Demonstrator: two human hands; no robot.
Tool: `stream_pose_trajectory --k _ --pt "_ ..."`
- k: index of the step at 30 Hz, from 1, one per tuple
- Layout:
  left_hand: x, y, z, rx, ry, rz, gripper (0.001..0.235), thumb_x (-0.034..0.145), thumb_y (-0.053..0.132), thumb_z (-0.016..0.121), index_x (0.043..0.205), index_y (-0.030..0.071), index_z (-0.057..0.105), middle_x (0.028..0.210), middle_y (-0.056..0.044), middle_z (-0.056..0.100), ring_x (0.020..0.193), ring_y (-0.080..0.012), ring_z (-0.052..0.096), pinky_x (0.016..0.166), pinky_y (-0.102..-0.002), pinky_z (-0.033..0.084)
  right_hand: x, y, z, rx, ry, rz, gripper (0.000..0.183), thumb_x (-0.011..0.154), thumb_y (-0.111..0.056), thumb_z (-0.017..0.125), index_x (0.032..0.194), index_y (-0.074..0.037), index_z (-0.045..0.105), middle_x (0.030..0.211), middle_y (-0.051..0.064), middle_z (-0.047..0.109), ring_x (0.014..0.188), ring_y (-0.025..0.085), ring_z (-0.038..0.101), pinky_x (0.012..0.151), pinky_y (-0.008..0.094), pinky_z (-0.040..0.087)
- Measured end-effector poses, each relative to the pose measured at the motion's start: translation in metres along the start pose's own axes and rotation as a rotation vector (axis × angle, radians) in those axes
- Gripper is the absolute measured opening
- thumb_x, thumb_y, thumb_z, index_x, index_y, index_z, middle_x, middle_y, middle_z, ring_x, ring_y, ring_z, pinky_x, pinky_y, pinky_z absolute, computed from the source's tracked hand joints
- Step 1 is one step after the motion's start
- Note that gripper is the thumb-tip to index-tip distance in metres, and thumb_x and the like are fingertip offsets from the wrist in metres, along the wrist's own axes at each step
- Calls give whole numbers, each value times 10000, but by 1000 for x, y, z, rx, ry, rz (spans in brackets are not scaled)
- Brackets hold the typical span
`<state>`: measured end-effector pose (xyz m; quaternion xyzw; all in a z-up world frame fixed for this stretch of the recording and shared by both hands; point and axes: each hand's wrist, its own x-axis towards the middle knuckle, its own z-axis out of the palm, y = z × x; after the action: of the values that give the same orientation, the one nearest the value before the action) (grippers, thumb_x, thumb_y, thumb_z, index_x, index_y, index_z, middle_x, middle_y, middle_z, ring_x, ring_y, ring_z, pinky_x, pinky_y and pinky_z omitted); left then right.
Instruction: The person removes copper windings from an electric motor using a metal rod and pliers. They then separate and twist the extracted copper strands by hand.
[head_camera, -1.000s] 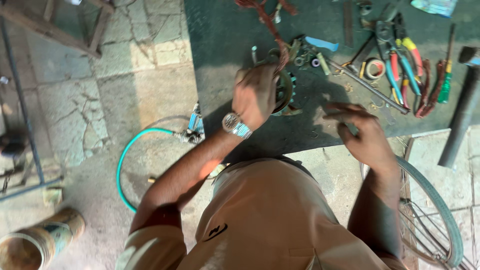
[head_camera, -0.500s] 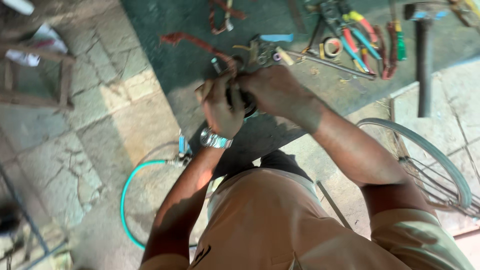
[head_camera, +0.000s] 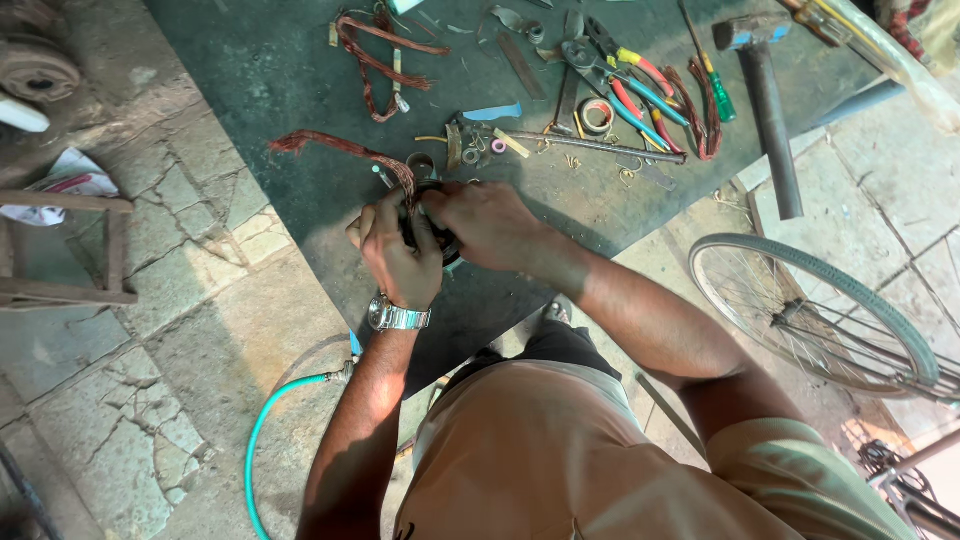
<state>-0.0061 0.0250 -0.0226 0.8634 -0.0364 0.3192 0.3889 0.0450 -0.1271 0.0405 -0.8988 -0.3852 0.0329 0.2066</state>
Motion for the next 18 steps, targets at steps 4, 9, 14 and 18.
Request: stream_pose_trajectory --k 4,9,14,18 --pt "5 5 2 36 -22 -58 188 977 124 646 1129 16 668 917 -136 669 938 -316 589 923 -446 356 -18 34 -2 632 238 -1 196 870 118 641 970 -31 561 980 117 636 901 277 663 751 383 560" --pt "7 14 -3 159 -11 52 151 1023 179 619 1070 37 639 1006 -151 674 974 -351 590 940 -472 366 -68 97 -9 1156 445 107 264 970 183 625 1000 -61 529 1016 22 637 947 156 619 803 308 523" --pt "22 39 0 309 -139 30 267 984 292 679 951 37 609 809 -122 635 811 -341 597 818 -483 369 -140 159 -13 864 405 330 203 847 152 633 940 -22 585 1010 53 699 945 155 671 801 286 550" --pt "18 68 25 270 -188 12 321 1010 269 702 789 75 573 688 -112 602 753 -332 595 810 -482 409 -177 203 -12 434 568 456 207 844 116 611 996 -12 671 963 105 718 893 231 719 826 330 559"
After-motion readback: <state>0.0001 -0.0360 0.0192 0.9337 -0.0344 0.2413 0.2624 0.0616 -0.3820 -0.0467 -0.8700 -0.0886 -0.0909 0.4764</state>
